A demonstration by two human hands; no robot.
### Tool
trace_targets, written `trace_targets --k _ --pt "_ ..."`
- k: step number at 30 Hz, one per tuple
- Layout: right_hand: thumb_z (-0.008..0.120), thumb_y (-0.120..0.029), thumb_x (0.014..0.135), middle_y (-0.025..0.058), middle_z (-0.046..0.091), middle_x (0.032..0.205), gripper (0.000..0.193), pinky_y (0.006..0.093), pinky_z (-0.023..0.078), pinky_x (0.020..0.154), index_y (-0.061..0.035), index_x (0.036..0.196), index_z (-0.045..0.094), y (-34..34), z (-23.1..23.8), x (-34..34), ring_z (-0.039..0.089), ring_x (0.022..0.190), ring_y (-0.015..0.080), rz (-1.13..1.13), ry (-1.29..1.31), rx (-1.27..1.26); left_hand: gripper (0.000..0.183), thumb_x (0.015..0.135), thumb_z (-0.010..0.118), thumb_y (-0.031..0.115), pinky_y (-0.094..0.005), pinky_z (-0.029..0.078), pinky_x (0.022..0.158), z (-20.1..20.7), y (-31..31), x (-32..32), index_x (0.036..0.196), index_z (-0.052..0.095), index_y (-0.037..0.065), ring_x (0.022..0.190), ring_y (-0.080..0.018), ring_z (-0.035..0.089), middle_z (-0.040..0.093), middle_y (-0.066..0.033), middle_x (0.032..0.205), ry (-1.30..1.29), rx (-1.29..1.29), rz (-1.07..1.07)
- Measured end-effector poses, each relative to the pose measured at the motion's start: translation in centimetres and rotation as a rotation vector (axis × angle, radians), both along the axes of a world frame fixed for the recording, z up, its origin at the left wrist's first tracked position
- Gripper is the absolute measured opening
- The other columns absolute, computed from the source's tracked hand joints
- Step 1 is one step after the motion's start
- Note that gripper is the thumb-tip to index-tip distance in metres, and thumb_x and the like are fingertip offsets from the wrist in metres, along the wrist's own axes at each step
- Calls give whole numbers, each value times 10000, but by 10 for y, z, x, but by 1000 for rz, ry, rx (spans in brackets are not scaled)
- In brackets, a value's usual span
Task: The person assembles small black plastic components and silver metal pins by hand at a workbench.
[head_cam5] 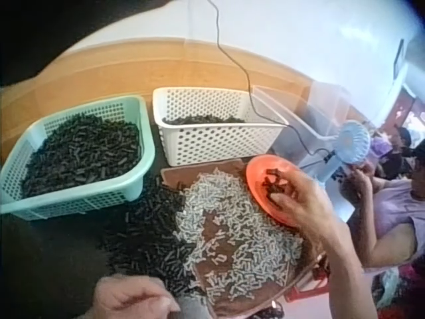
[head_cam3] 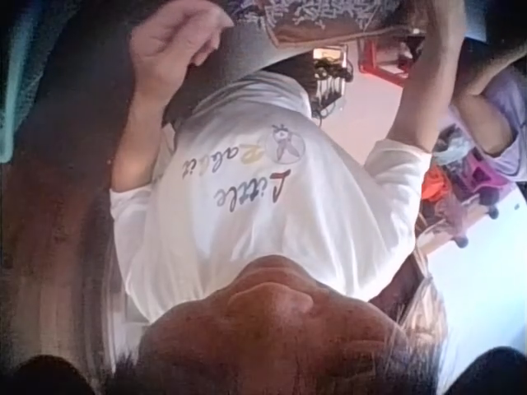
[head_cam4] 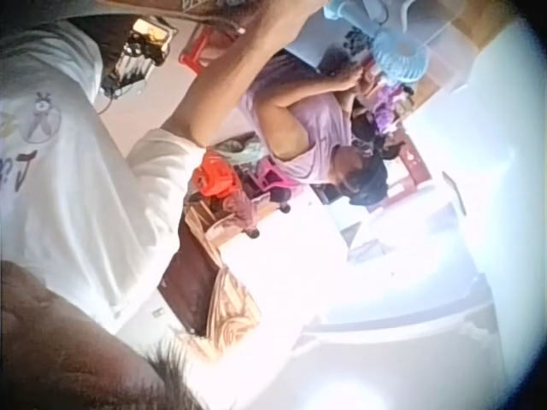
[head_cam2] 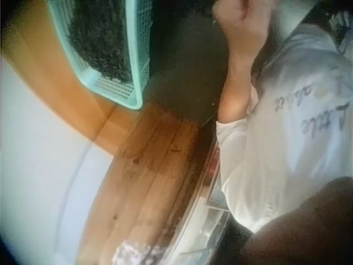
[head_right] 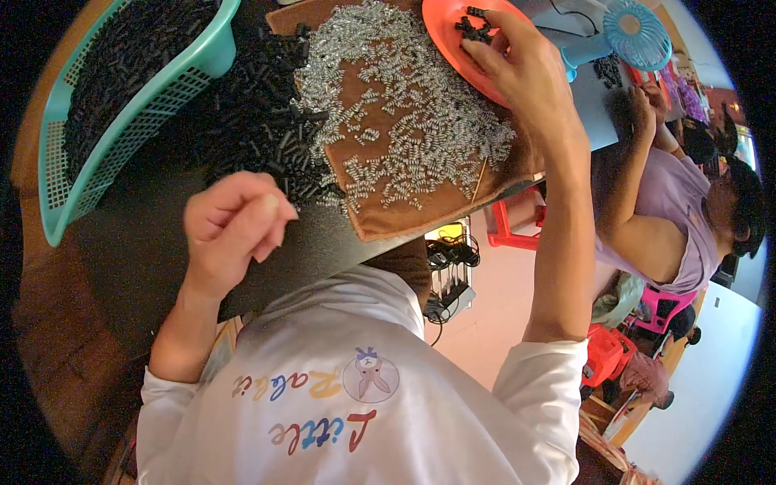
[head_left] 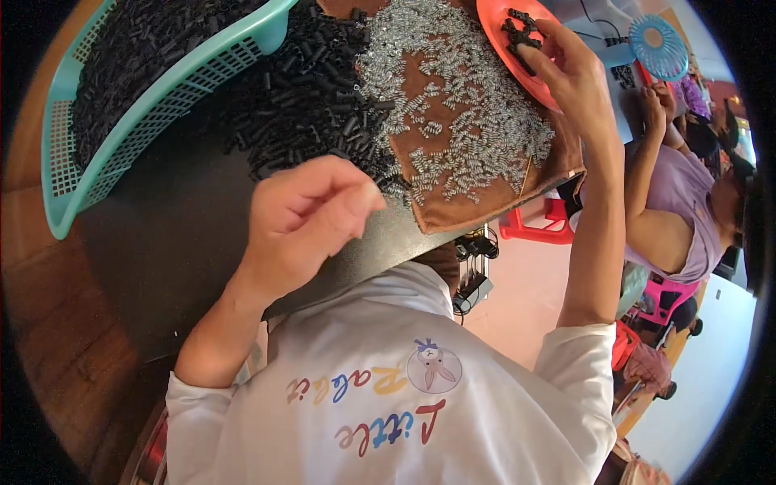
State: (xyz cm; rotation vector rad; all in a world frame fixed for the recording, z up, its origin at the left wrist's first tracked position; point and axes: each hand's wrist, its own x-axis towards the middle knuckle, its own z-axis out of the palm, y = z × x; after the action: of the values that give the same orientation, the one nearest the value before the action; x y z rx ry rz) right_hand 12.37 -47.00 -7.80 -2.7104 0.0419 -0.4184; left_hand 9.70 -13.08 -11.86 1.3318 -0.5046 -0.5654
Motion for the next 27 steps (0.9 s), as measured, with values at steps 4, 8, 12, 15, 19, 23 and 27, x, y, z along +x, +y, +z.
trace_targets --k 4,8,12,15,19,23,27 --pt "676 -147 865 119 623 785 220 307 474 667 20 1003 638 25 -9 -8 582 696 179 158 -104 189 199 985 476 117 -191 313 417 0 10 14 864 564 -15 478 -58 407 614 -122 769 -15 -357 333" --pt "624 -70 851 125 565 862 170 385 489 672 -46 1019 634 75 -12 -11 591 771 329 522 -9 66 254 1011 433 168 -199 303 404 17 26 27 894 567 -12 484 -82 409 544 -91 703 -11 -351 483" --pt "632 -57 821 103 557 883 225 390 488 675 -70 1045 643 105 -23 -5 601 794 305 609 57 8 270 1005 463 184 -190 299 411 21 28 23 894 602 -18 478 -77 415 525 -55 645 46 -298 487" --pt "643 -36 819 90 541 871 252 378 480 660 -64 1069 647 119 -24 5 593 777 287 658 59 3 268 998 487 189 -187 299 411 23 27 20 877 617 -12 477 -70 418 513 -31 622 66 -245 522" --pt "657 -37 793 94 535 852 205 387 477 650 -50 998 648 126 -25 12 598 775 289 593 40 -108 256 994 500 186 -185 300 411 17 30 19 874 621 -5 482 -63 422 518 -23 630 100 -253 500" --pt "677 -54 777 93 546 861 197 387 488 635 -52 971 640 132 -16 3 605 758 291 669 35 -62 252 994 504 184 -180 299 413 11 28 18 874 625 -3 491 -56 428 522 -20 633 114 -261 491" --pt "622 -99 770 116 525 783 97 419 495 563 -21 752 566 144 -19 5 605 690 314 707 14 -183 256 996 505 188 -178 297 412 9 25 18 876 627 -3 489 -50 424 520 -16 628 140 -265 491"
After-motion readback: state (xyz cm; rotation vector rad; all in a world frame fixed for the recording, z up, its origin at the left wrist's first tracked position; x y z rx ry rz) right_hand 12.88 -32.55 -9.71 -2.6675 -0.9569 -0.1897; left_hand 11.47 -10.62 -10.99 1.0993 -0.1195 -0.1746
